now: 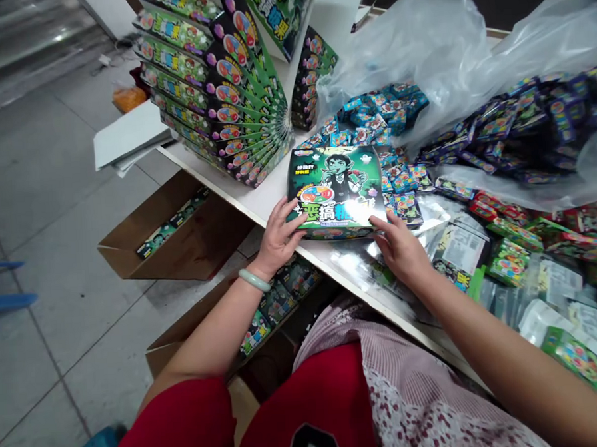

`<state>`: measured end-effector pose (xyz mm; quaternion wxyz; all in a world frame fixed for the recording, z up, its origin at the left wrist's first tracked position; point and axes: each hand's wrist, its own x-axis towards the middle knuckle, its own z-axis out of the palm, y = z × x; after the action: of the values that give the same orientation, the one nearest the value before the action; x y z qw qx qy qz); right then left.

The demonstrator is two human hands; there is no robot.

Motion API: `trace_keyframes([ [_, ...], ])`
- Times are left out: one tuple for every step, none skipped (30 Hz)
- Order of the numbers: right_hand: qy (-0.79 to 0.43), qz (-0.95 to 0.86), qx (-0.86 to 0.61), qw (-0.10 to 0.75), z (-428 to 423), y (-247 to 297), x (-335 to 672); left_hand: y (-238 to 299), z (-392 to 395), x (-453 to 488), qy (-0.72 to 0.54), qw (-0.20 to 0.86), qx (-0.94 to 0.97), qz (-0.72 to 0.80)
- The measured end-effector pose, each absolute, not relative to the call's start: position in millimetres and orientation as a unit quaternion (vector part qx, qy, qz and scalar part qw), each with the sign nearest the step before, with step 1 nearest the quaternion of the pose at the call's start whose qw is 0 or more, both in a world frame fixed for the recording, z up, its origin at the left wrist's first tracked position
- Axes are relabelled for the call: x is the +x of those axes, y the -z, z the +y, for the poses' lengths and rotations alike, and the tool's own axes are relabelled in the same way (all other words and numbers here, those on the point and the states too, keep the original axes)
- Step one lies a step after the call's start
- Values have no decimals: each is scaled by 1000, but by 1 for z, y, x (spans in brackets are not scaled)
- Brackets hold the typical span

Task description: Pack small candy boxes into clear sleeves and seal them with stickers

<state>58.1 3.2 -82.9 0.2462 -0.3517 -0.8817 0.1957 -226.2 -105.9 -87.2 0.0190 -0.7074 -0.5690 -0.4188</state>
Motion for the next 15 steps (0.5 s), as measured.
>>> trace_keyframes([
  [-200,-880,-349,253,3,86,58,89,-106,-226,421,16,-704,-572],
  [-207,-879,-345,257,2,89,59,89,-108,-226,423,8,-698,-577],
  [-220,-877,-339,261,2,91,59,89,-110,-226,428,-8,-688,-586],
  [-240,-872,-334,266,2,92,59,89,-113,-226,440,-31,-670,-597],
  [-269,-862,-331,273,1,91,59,89,-116,-225,458,-60,-643,-611],
  [-305,-847,-332,282,0,91,59,88,-120,-225,477,-93,-610,-626],
  [-343,-826,-338,292,-1,89,58,87,-123,-223,490,-128,-577,-641],
  [-380,-803,-347,300,-2,88,56,87,-125,-221,491,-161,-550,-656],
  [-410,-782,-358,305,-3,86,54,86,-127,-219,481,-187,-533,-671],
  [-431,-763,-371,308,-5,85,51,86,-127,-216,466,-204,-523,-684],
  [-445,-748,-384,310,-6,83,47,84,-127,-213,454,-216,-515,-694],
  [-453,-735,-395,314,-6,80,44,82,-126,-210,455,-226,-505,-698],
  [-457,-724,-407,319,-6,75,41,78,-125,-208,466,-235,-493,-696],
  [-455,-714,-420,327,-5,69,38,73,-124,-206,484,-244,-481,-689],
  [-448,-708,-430,336,-3,61,35,66,-123,-205,499,-249,-473,-682],
])
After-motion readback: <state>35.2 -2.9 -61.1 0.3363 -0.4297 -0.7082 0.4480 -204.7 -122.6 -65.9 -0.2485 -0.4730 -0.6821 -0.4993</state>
